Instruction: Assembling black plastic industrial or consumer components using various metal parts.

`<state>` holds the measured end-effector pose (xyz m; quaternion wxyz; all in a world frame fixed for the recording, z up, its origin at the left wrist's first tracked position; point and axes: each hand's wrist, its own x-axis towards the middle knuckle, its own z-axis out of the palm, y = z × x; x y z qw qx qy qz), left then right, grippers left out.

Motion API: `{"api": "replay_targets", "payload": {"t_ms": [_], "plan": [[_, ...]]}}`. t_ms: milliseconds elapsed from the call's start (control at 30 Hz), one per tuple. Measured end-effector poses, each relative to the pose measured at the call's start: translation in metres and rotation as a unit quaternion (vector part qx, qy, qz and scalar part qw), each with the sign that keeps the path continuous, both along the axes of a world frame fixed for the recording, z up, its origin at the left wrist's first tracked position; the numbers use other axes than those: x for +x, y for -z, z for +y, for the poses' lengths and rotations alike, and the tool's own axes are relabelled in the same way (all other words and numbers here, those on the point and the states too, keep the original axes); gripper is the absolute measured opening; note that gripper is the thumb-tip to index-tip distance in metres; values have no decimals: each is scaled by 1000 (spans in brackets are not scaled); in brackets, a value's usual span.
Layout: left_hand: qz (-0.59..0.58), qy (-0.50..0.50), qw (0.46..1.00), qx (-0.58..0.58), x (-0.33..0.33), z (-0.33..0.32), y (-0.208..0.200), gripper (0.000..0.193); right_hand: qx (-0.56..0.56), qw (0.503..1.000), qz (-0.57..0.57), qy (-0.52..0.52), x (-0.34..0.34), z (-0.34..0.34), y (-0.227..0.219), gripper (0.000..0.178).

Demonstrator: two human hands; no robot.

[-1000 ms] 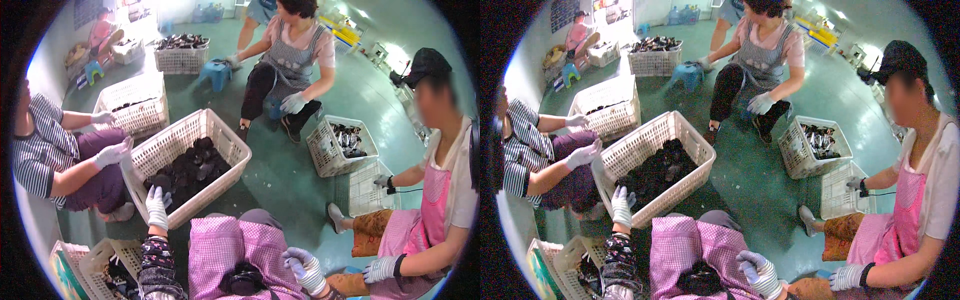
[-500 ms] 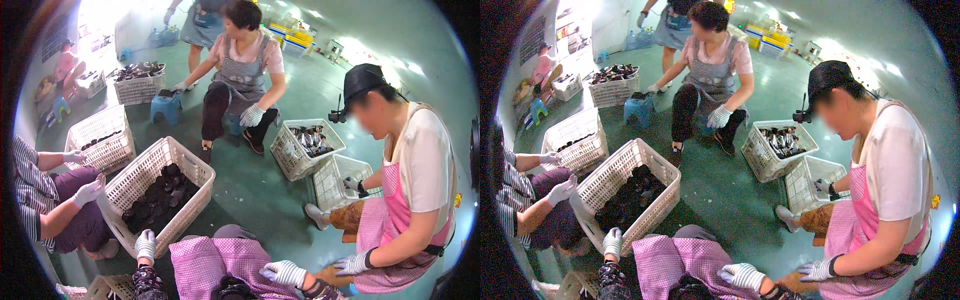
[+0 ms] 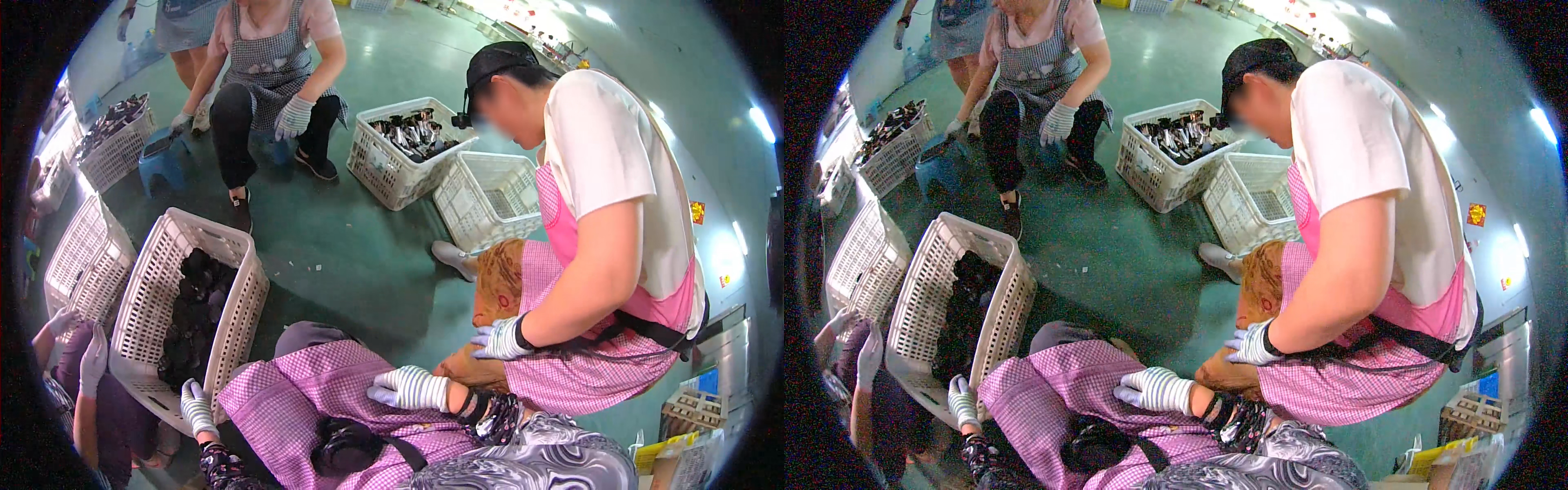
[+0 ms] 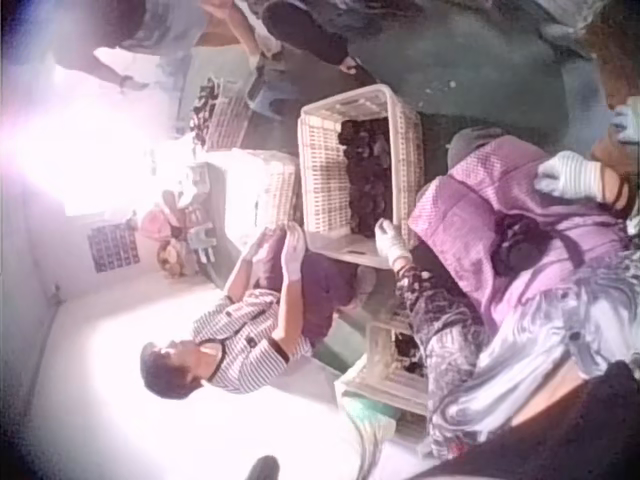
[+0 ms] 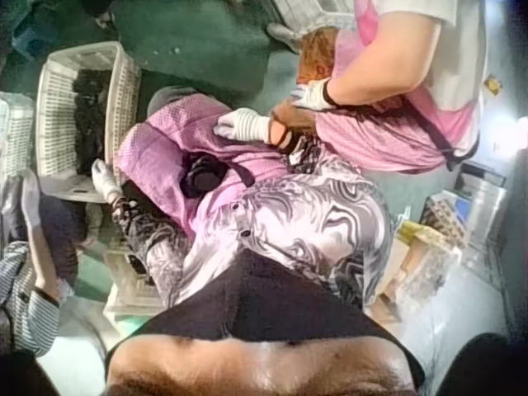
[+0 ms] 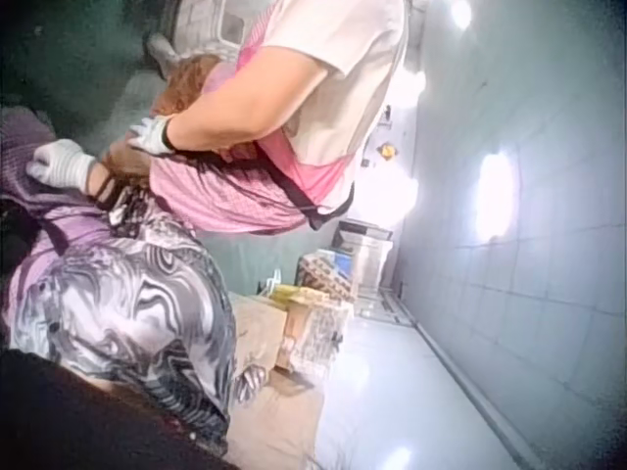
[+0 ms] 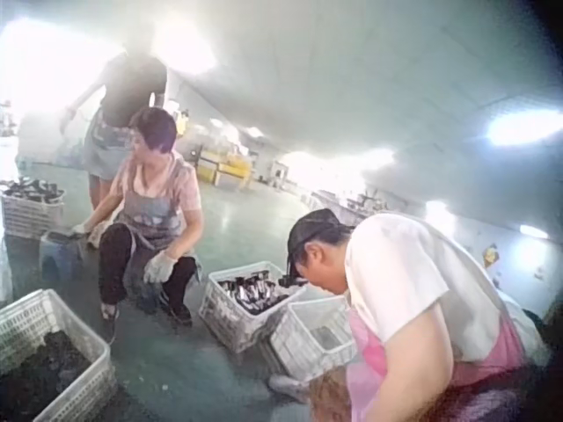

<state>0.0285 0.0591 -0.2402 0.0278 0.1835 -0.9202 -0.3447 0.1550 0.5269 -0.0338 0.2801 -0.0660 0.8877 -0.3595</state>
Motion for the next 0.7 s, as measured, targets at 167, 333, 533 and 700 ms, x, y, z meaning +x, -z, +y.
{"api": "replay_targets", "payload": {"t_ms": [167,333,533,700], "plan": [[11,-31,999,37,7,7,-11,29,-6,1000,14,8,4,-3,-3,43],[-51,-55,997,30,9,10,-29,32,-13,1000,16,9,3,-4,-6,43],[-9,-29,1000,-2,7,29,-49,30,-18,999,31,14,3,-2,-6,43],[-42,-49,997,30,8,24,-49,31,-21,999,27,13,0,-3,-9,42]]}}
